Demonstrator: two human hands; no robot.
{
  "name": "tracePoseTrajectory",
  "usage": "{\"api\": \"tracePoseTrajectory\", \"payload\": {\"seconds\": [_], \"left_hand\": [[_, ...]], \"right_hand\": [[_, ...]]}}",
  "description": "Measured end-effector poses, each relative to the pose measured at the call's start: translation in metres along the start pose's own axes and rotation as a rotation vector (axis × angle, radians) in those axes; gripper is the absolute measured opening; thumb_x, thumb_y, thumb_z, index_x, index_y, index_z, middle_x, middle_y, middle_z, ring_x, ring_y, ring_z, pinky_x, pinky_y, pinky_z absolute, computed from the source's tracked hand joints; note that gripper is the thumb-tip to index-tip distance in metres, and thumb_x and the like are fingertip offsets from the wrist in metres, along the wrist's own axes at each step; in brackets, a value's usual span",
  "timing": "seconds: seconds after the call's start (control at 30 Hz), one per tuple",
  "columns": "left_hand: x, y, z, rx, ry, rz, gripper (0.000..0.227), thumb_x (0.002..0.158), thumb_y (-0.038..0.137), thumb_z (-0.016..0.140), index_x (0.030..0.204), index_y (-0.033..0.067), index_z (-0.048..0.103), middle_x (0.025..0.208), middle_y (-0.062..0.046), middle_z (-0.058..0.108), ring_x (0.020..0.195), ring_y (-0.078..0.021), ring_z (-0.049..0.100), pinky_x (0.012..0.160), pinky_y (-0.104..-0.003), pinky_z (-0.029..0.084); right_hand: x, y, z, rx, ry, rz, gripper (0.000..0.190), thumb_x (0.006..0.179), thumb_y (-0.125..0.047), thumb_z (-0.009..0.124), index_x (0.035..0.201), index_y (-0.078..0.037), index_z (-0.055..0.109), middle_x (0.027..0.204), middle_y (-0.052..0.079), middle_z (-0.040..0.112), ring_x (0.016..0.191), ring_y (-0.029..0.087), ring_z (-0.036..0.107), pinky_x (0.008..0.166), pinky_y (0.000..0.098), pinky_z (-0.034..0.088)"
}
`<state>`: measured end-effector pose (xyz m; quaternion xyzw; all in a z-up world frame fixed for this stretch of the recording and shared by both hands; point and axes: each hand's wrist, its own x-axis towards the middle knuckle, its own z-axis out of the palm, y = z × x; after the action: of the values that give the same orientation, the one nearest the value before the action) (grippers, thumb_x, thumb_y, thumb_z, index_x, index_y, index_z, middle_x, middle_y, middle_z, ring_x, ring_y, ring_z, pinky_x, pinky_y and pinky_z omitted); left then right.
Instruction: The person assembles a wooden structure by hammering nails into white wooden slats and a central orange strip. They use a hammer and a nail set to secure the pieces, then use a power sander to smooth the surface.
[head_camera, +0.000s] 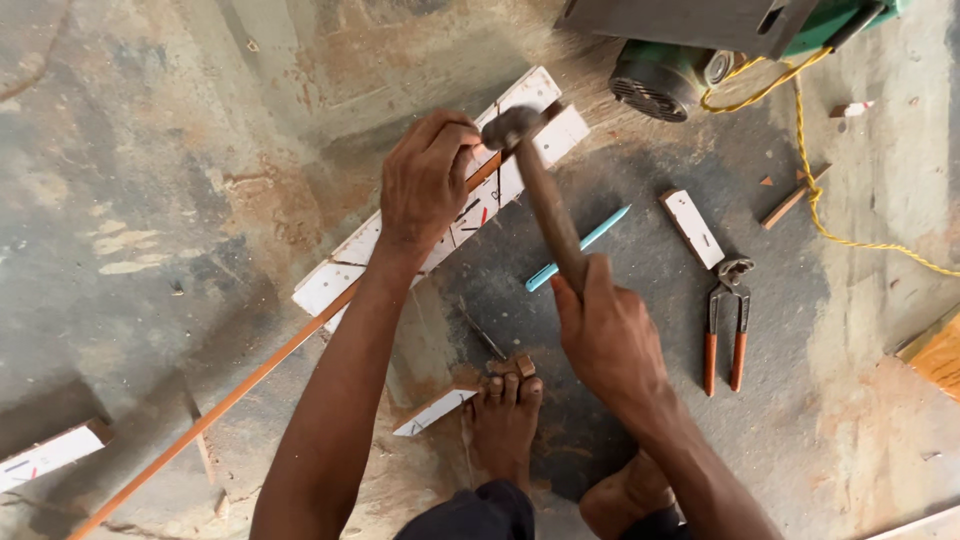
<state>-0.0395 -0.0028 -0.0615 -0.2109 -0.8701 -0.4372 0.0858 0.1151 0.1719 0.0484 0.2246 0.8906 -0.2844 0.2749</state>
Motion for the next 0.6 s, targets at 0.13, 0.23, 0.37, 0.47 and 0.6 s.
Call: {"api": "tracePoseTrajectory", "payload": {"seconds": [0.13, 0.23, 0.37, 0.47, 0.6], "left_hand": [[-0.011, -0.001, -0.002, -0.024, -0.028, 0.001, 0.006, 0.098, 0.005, 0.07, 0.102, 0.0071, 0.066, 0.113, -0.004, 0.069, 0.103, -0.0267, 0.069, 0.086, -0.04, 0.056], [-0.01, 0.004, -0.001, 0.053, -0.049, 0.029, 0.033, 0.094, 0.026, 0.071, 0.116, 0.0026, 0.063, 0.117, -0.011, 0.07, 0.108, -0.0299, 0.068, 0.091, -0.043, 0.055], [-0.03, 0.023, 0.004, 0.127, -0.064, 0.052, 0.091, 0.08, 0.056, 0.078, 0.14, -0.0067, 0.051, 0.126, -0.025, 0.064, 0.12, -0.0391, 0.059, 0.104, -0.051, 0.047], [-0.036, 0.023, 0.004, -0.092, -0.082, -0.103, 0.065, 0.099, 0.033, 0.071, 0.149, -0.0023, 0.051, 0.138, -0.022, 0.063, 0.132, -0.0356, 0.058, 0.115, -0.047, 0.046], [-0.031, 0.018, 0.0, 0.01, -0.024, -0.354, 0.04, 0.087, 0.014, 0.082, 0.125, 0.0033, 0.073, 0.114, -0.018, 0.07, 0.116, -0.0359, 0.062, 0.101, -0.044, 0.049]], "right_hand": [[-0.013, 0.01, -0.001, 0.162, 0.116, -0.028, 0.029, 0.103, -0.03, 0.052, 0.1, -0.002, 0.05, 0.054, 0.009, 0.061, 0.035, 0.017, 0.058, 0.027, 0.0328, 0.045], [-0.023, 0.025, -0.001, 0.217, 0.258, -0.114, 0.032, 0.104, -0.032, 0.053, 0.094, -0.001, 0.053, 0.053, 0.005, 0.061, 0.036, 0.013, 0.061, 0.029, 0.0287, 0.047], [-0.034, 0.044, 0.003, 0.321, 0.287, -0.065, 0.04, 0.104, -0.038, 0.053, 0.087, -0.002, 0.053, 0.051, 0.005, 0.058, 0.036, 0.013, 0.059, 0.03, 0.0287, 0.045], [-0.032, 0.051, 0.009, 0.345, 0.231, -0.019, 0.04, 0.103, -0.043, 0.048, 0.086, -0.007, 0.055, 0.05, 0.002, 0.059, 0.032, 0.012, 0.058, 0.027, 0.0281, 0.048], [-0.03, 0.05, 0.016, 0.389, 0.211, -0.022, 0.043, 0.103, -0.046, 0.045, 0.085, -0.008, 0.054, 0.05, 0.0, 0.059, 0.033, 0.011, 0.059, 0.028, 0.0272, 0.048]]}}
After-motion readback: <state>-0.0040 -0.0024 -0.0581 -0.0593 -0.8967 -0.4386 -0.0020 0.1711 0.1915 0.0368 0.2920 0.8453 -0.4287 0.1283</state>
